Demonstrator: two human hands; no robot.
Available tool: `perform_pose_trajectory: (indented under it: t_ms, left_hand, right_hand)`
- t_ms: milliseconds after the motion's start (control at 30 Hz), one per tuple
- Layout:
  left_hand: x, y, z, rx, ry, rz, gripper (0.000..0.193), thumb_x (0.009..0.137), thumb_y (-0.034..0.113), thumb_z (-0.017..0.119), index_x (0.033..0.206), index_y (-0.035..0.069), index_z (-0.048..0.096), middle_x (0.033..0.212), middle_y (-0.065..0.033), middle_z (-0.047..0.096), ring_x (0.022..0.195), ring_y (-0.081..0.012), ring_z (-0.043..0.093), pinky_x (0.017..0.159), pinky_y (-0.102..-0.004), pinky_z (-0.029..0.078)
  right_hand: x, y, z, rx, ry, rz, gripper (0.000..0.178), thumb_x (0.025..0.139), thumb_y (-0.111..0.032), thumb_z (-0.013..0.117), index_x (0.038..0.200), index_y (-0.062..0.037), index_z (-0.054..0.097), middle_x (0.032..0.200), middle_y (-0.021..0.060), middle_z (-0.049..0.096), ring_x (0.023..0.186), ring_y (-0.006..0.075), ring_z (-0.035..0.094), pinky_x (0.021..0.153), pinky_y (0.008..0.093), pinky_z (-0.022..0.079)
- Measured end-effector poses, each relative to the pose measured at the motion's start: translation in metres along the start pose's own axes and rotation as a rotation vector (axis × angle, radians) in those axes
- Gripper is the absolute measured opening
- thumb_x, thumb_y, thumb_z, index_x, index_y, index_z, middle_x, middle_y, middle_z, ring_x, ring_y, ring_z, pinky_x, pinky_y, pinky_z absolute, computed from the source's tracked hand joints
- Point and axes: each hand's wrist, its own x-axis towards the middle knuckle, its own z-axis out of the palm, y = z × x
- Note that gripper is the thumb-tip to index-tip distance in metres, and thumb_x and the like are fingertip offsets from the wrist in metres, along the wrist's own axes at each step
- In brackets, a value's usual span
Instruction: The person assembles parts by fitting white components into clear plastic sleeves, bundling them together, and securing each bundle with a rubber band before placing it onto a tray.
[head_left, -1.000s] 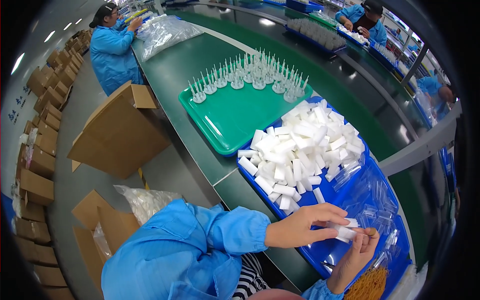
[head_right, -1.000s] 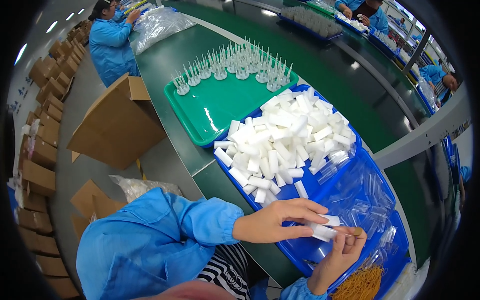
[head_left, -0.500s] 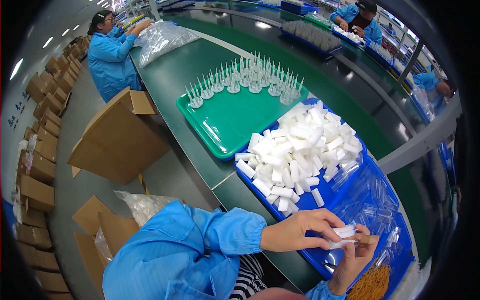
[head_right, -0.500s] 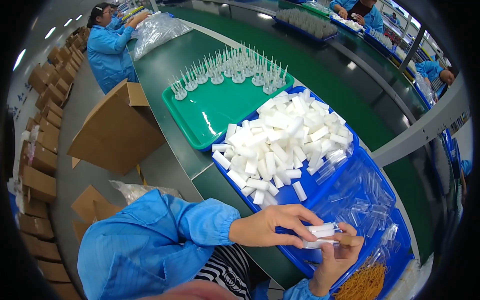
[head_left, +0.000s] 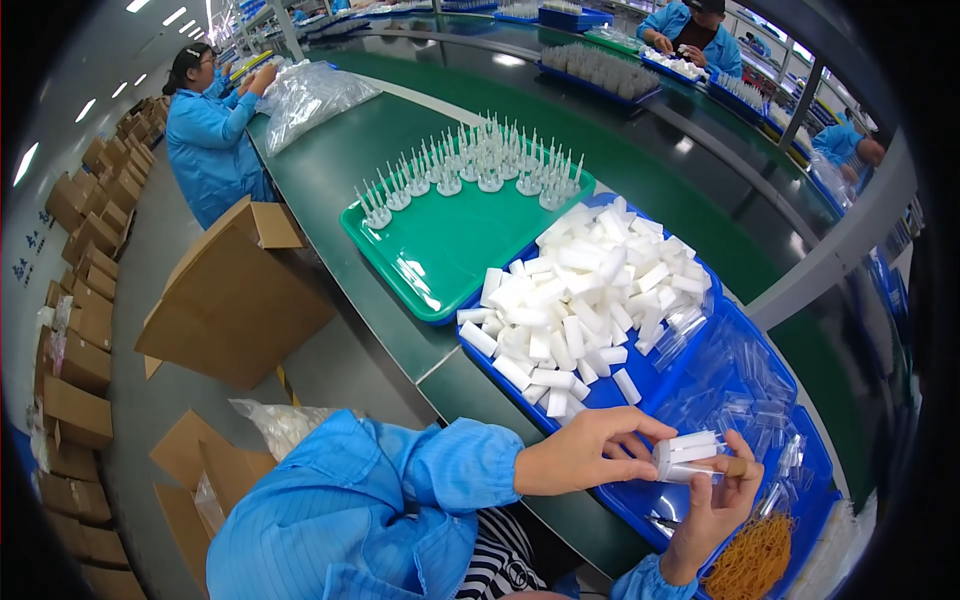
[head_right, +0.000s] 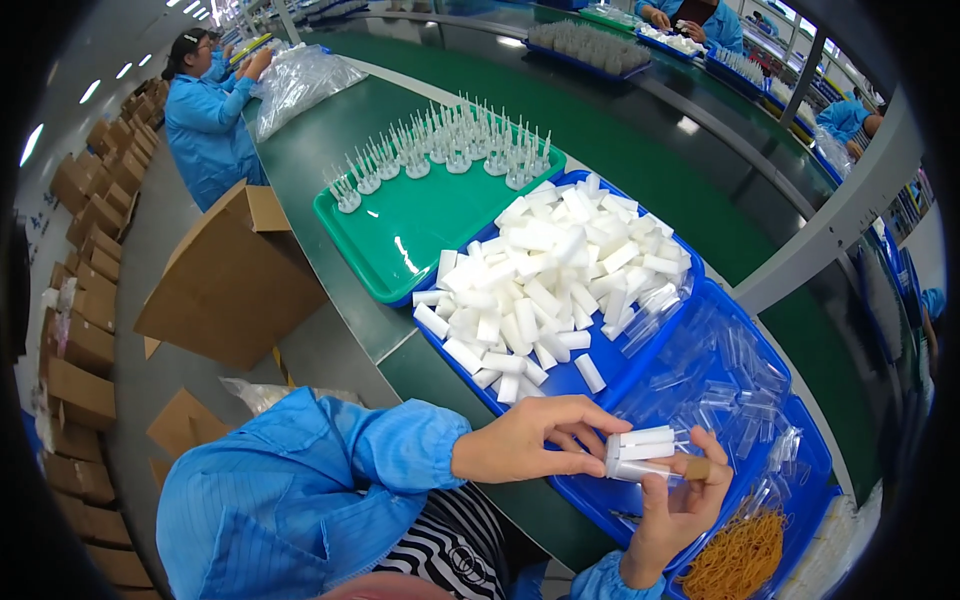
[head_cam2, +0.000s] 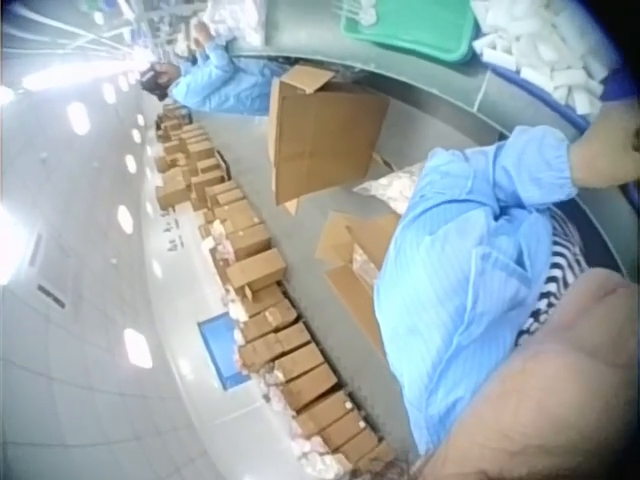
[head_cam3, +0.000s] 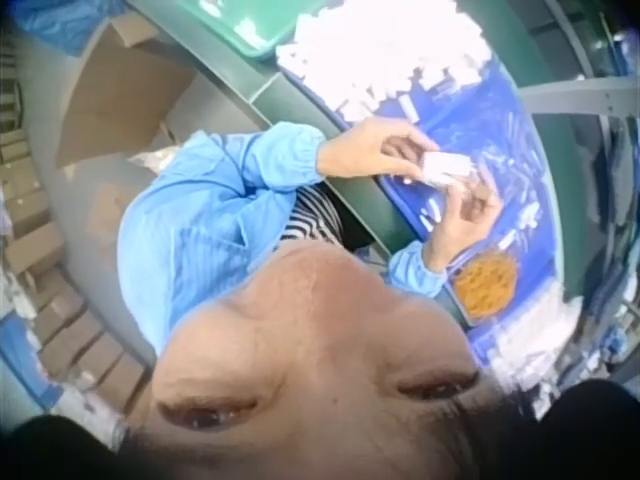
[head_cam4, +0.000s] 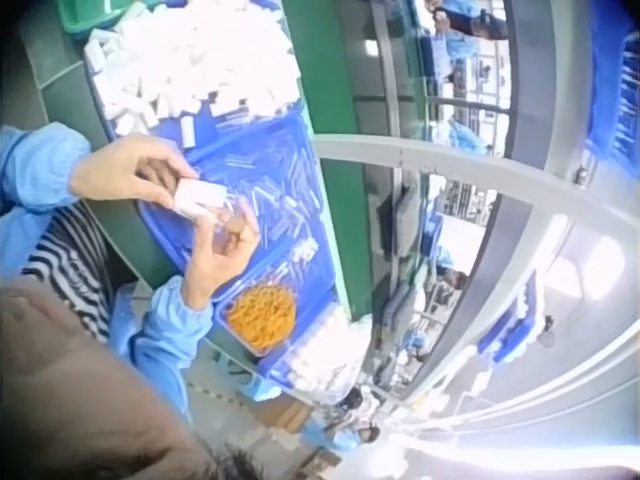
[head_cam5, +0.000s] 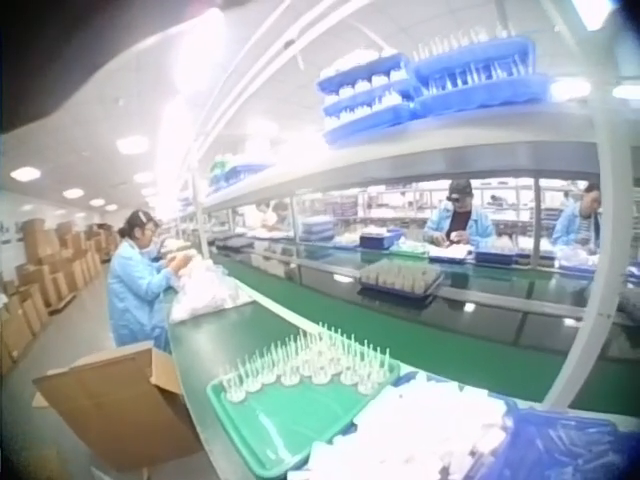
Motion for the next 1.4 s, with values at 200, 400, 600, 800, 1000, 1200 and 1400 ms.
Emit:
perform_pose_trajectory:
  t_ms: [200,400,600,800,1000,1200,1400]
  left_hand:
    - [-0.005,0.004,0.006,0.174,0.021,0.179,0.046,0.087,0.001,0.072,0.132,0.005,0.063,0.118,-0.0139,0.063,0.103,-0.0198,0.066,0.086,-0.0283,0.059]
    - [-0.010,0.006,0.000,0.228,0.053,0.193,0.047,0.088,0.005,0.072,0.134,0.006,0.060,0.124,-0.0129,0.060,0.107,-0.0214,0.063,0.091,-0.0312,0.056]
    - [-0.008,0.010,0.007,0.334,0.017,0.273,0.049,0.088,0.004,0.067,0.135,0.007,0.054,0.129,-0.0111,0.051,0.121,-0.0251,0.051,0.096,-0.0359,0.050]
    - [-0.003,0.012,0.009,0.211,-0.054,0.303,0.036,0.089,0.004,0.067,0.124,0.005,0.058,0.127,-0.0122,0.050,0.121,-0.0266,0.050,0.093,-0.0349,0.051]
    - [-0.002,0.015,-0.014,0.476,-0.033,0.329,0.036,0.087,0.005,0.073,0.120,0.003,0.061,0.129,-0.0153,0.056,0.115,-0.0277,0.057,0.090,-0.0345,0.052]
    - [0.000,0.012,-0.018,0.308,0.085,0.216,0.030,0.092,-0.003,0.067,0.121,-0.004,0.063,0.135,-0.0173,0.053,0.119,-0.0244,0.059,0.096,-0.0343,0.054]
    - [-0.005,0.003,-0.004,0.274,0.190,0.125,0.032,0.094,0.005,0.068,0.123,-0.008,0.060,0.134,-0.0224,0.056,0.120,-0.0250,0.058,0.100,-0.0366,0.048]
  right_hand:
    - [-0.002,0.001,-0.002,-0.048,-0.033,-0.139,0.044,0.079,-0.029,0.084,0.095,-0.0067,0.050,0.118,0.0181,0.057,0.118,0.0251,0.056,0.121,0.0563,0.016]
    - [-0.003,0.004,0.007,-0.115,-0.100,-0.167,0.045,0.078,-0.032,0.083,0.094,-0.0081,0.049,0.121,0.0185,0.057,0.125,0.0285,0.051,0.121,0.0581,0.015]
    - [-0.006,0.013,0.001,-0.056,-0.047,-0.134,0.048,0.082,-0.036,0.081,0.105,-0.0072,0.049,0.137,0.0217,0.051,0.139,0.0365,0.040,0.120,0.0537,0.020]
    - [-0.015,0.016,-0.011,-0.211,-0.045,-0.131,0.046,0.084,-0.031,0.079,0.109,-0.0067,0.049,0.140,0.0230,0.049,0.141,0.0411,0.037,0.116,0.0512,0.029]
    - [0.002,-0.003,0.012,-0.168,-0.272,-0.289,0.038,0.075,-0.018,0.085,0.101,-0.0051,0.061,0.129,0.0215,0.059,0.128,0.0368,0.052,0.110,0.0517,0.037]
    - [0.027,-0.012,-0.029,-0.347,-0.122,-0.371,0.035,0.080,-0.003,0.077,0.113,-0.0038,0.065,0.111,0.0107,0.070,0.112,0.0293,0.062,0.096,0.0375,0.049]
    - [0.022,0.020,-0.039,-0.915,-0.176,-0.469,0.021,0.080,-0.004,0.072,0.100,-0.0058,0.068,0.096,0.0061,0.067,0.091,0.0271,0.061,0.080,0.0373,0.050]
